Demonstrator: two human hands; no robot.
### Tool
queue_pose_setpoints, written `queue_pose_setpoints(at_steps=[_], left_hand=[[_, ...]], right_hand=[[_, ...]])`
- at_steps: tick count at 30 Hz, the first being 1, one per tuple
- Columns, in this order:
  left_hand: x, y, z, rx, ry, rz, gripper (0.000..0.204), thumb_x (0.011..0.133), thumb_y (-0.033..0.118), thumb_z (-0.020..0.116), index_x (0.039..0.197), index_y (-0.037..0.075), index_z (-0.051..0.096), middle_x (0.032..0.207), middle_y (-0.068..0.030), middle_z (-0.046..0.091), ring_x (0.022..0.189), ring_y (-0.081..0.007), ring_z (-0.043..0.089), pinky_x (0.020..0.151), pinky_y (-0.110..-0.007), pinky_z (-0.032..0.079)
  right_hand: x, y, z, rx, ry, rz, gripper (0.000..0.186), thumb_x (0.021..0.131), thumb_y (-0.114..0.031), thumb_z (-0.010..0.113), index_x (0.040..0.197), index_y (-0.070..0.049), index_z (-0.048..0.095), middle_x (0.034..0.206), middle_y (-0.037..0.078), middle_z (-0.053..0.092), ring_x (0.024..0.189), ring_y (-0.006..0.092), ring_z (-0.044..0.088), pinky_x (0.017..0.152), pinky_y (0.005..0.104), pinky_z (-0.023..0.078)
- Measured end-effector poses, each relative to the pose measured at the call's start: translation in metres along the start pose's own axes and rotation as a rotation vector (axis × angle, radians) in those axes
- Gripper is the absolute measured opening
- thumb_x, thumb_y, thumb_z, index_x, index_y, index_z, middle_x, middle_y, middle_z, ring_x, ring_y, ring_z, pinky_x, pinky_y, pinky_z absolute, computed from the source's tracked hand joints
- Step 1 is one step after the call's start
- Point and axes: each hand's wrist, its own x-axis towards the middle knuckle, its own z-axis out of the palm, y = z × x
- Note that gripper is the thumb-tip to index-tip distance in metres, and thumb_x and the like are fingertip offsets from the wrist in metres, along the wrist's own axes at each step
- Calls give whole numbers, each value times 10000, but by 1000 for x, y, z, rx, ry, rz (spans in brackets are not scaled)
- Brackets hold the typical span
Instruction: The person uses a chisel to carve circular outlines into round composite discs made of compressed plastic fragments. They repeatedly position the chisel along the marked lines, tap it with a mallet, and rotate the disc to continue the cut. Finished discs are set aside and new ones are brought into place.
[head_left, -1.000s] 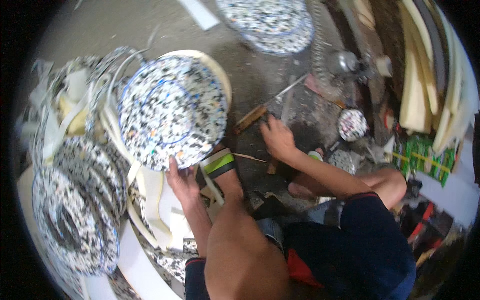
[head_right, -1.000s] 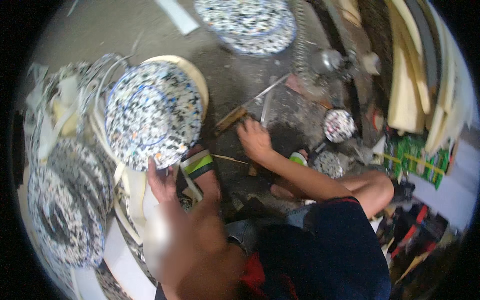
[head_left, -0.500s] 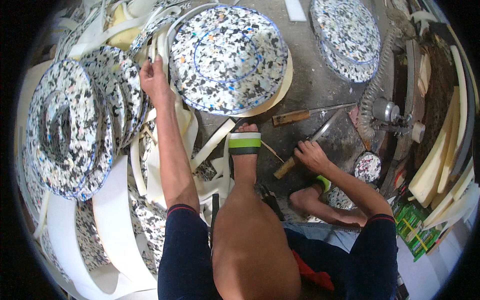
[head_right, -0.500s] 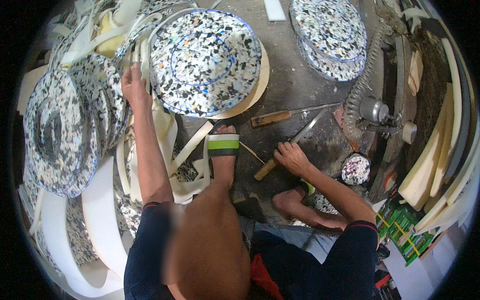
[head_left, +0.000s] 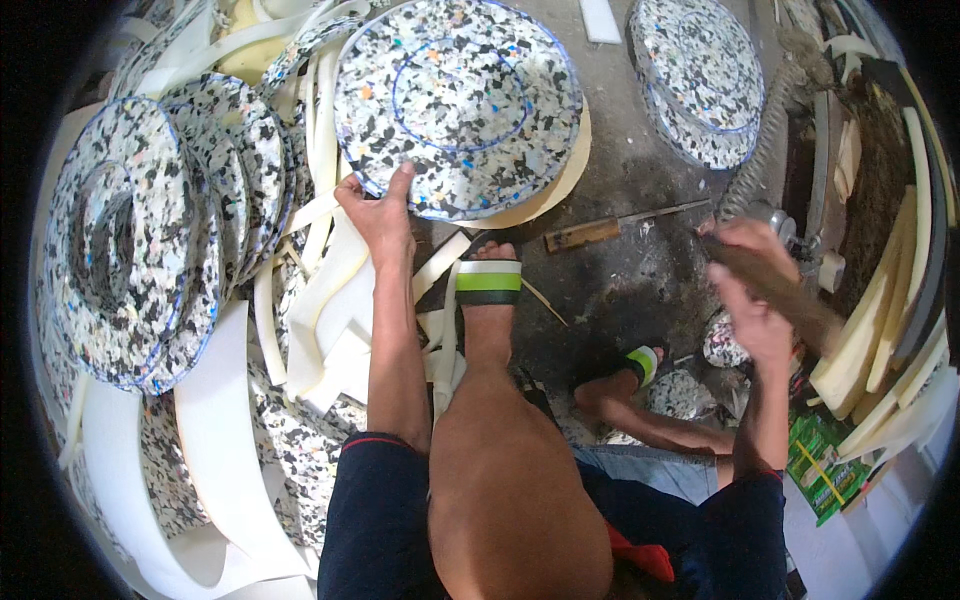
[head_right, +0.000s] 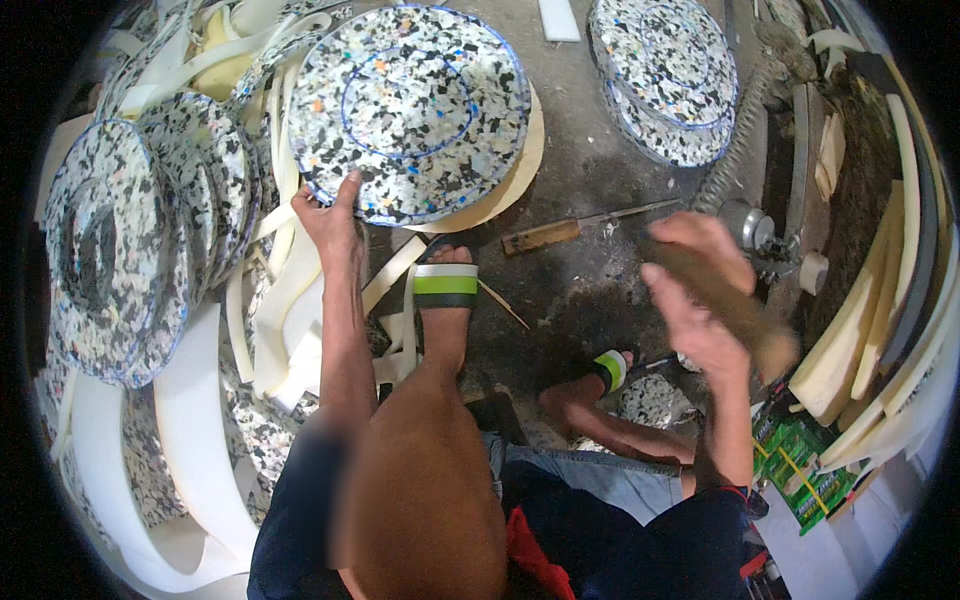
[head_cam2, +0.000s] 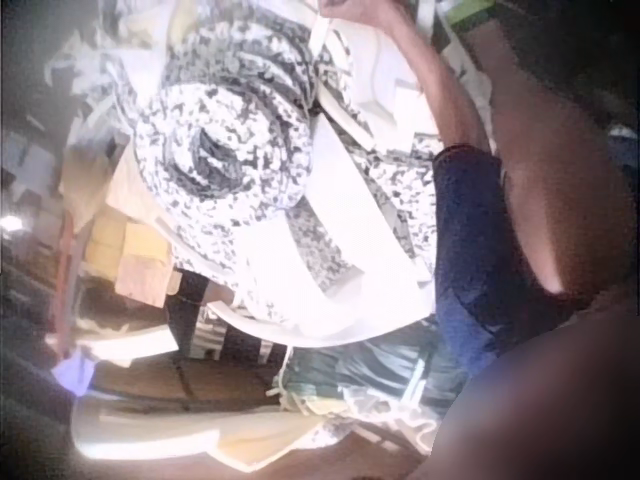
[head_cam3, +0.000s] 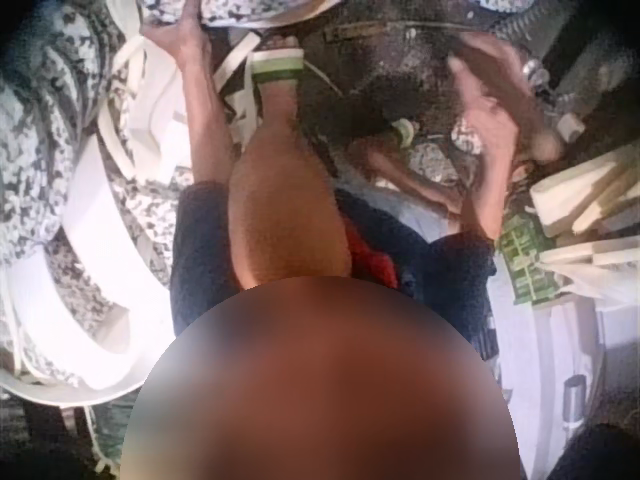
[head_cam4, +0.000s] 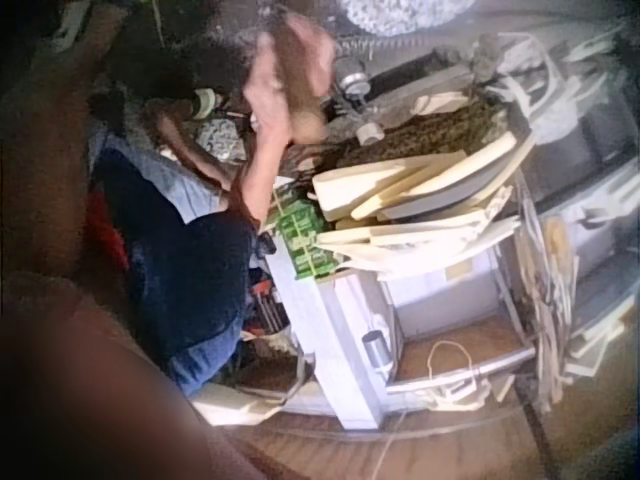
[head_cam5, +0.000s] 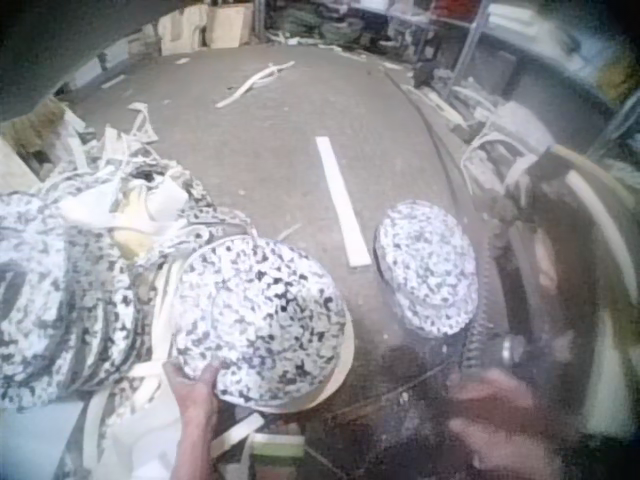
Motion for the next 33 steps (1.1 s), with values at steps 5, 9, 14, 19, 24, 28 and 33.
queue_pose_setpoints(at_steps=[5,9,14,19,24,28,33], left_hand=[[11,14,-20,-112,-205,-52,562,842,-26,798,1267,12,432,1128,-183,669,1001,-218,650,890,-348,533],[37,23,-19,-44,-277,-69,605,873,-18,768,1380,-16,437,1123,-187,689,974,-216,672,870,-356,550],[65,21,9,-272,-430,-172,585,884,-25,750,1402,-55,480,1128,-159,710,966,-199,692,879,-355,565],[58,12,36,271,-261,270,681,867,154,812,1435,-48,496,1340,-253,591,1195,-323,596,1031,-452,477],[-1,3,42,982,-122,651,1036,730,451,888,1542,49,386,1566,-376,267,1443,-540,274,1159,-602,289],[-26,-11,42,999,-284,691,1132,704,454,905,1582,77,298,1601,-395,110,1453,-606,169,1160,-665,236],[-20,-22,38,910,-329,687,1130,703,399,908,1597,116,277,1619,-395,18,1476,-619,77,1183,-675,183]], right_hand=[[17,-25,-20,466,197,20,429,878,-50,705,1284,34,597,1207,199,669,1184,344,642,1043,459,491],[44,-24,-5,443,95,-56,426,901,-38,684,1303,54,579,1245,205,663,1201,323,644,1056,447,493],[62,-19,12,436,50,-132,419,893,51,660,1304,51,582,1260,204,663,1170,295,662,1026,403,513],[60,-24,7,467,46,-105,416,885,58,670,1292,55,588,1241,200,674,1155,286,664,1019,394,514],[61,-25,12,495,10,-98,427,858,74,685,1277,42,609,1230,190,685,1143,272,662,1018,386,511],[62,-24,24,442,8,-83,430,823,105,695,1243,32,640,1209,172,699,1131,252,663,1007,375,514],[66,-27,32,405,-16,-55,410,801,119,716,1197,19,677,1181,149,714,1108,230,670,970,356,525]])
